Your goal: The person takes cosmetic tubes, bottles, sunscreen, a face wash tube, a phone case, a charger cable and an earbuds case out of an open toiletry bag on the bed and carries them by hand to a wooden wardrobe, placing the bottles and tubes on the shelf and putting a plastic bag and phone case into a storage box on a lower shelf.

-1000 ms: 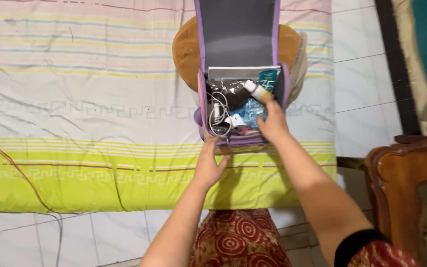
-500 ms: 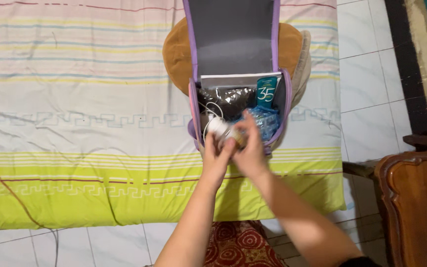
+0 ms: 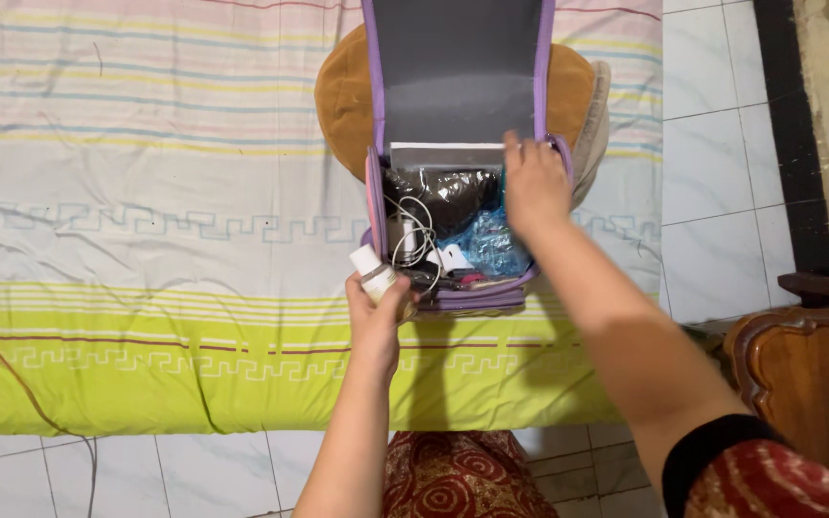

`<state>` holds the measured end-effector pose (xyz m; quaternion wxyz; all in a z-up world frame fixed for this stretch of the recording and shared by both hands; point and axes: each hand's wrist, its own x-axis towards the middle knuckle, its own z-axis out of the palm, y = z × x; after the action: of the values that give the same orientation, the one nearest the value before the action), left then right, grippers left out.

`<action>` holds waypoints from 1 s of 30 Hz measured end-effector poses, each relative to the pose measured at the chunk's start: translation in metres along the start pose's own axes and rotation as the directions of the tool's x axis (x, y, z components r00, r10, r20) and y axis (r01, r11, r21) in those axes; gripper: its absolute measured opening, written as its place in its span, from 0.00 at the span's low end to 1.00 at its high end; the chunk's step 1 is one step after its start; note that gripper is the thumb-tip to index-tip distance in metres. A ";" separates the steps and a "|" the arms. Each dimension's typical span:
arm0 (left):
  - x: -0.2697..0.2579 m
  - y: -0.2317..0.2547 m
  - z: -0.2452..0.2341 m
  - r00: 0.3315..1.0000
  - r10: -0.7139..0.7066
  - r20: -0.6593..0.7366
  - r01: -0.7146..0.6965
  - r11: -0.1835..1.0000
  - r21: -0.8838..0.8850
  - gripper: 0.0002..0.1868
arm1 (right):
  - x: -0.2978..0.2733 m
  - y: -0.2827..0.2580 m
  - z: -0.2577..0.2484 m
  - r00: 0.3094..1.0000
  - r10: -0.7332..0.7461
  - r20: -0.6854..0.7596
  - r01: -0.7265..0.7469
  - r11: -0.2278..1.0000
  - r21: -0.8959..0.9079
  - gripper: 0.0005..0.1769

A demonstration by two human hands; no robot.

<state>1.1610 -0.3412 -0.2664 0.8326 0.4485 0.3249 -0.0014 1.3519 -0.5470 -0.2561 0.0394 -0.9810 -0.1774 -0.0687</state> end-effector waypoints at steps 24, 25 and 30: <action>-0.008 0.020 0.010 0.943 -0.019 0.333 0.104 0.965 -0.241 0.21 | -0.059 -0.027 -0.099 0.838 0.533 0.120 -0.050 -0.144 0.988 0.41; -0.009 0.027 0.015 0.925 -0.016 0.379 0.123 0.958 -0.259 0.21 | -0.059 -0.028 -0.109 0.853 0.509 0.114 -0.052 -0.136 0.989 0.42; -0.017 0.050 0.036 0.830 -0.008 0.558 0.148 0.967 -0.205 0.23 | -0.062 -0.045 -0.132 0.924 0.335 0.184 -0.138 -0.155 0.978 0.49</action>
<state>1.1816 -0.3432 -0.2057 0.9380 0.3113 0.0864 -0.1258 1.2622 -0.5392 -0.1331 0.7733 -0.6333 0.0169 0.0281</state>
